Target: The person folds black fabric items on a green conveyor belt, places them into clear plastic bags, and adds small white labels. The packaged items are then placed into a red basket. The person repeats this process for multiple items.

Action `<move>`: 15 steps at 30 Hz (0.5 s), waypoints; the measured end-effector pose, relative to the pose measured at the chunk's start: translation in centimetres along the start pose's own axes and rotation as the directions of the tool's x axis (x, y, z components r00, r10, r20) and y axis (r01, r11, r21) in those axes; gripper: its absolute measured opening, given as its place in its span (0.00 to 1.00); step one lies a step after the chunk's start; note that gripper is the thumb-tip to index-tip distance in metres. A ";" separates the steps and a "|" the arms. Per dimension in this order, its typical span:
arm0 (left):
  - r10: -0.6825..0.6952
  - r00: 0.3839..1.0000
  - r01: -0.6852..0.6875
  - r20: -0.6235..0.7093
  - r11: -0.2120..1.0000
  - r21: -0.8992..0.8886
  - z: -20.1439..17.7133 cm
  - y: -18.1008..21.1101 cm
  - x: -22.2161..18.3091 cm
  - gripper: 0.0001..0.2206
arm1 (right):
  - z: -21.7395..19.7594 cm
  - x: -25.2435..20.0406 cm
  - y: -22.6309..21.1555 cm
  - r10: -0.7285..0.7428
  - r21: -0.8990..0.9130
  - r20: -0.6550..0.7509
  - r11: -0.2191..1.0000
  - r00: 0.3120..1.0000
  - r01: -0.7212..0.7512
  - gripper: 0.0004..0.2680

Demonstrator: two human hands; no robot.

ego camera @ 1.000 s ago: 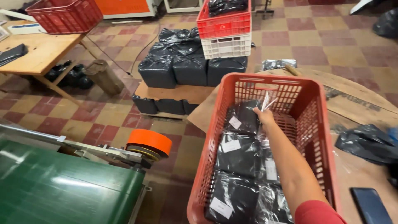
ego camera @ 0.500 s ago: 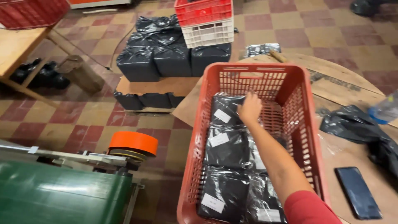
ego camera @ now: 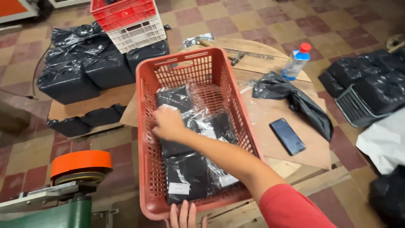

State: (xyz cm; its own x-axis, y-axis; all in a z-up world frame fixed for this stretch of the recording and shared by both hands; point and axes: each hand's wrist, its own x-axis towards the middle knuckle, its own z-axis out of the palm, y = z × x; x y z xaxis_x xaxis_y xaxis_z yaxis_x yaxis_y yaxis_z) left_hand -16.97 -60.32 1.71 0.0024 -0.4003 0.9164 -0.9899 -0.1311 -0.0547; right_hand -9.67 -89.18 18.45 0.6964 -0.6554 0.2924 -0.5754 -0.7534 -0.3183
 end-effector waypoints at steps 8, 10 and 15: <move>-0.218 0.865 0.218 0.453 0.975 0.054 -3.2 1.1 -4.6 0.27 | -7.5 -15.4 -14.6 -0.677 0.296 0.079 0.717 0.732 0.631 0.17; -0.304 0.759 0.288 0.576 0.950 0.121 -3.5 0.2 -9.0 0.32 | -6.8 -19.1 -16.0 -0.769 0.231 0.021 0.626 0.639 0.745 0.21; -0.278 0.708 0.381 0.649 0.924 -0.020 -12.1 -3.7 -10.2 0.21 | -10.5 -25.0 -20.2 -0.900 0.559 -0.037 0.342 0.435 0.755 0.15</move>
State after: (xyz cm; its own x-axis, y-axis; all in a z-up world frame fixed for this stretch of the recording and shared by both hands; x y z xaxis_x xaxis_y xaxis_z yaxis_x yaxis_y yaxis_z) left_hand -15.03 -44.77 -2.62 0.3691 -0.8356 0.4068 -0.9169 -0.2558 0.3065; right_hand -19.96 -58.17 27.05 0.8046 0.3908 0.4470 0.5690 -0.7228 -0.3922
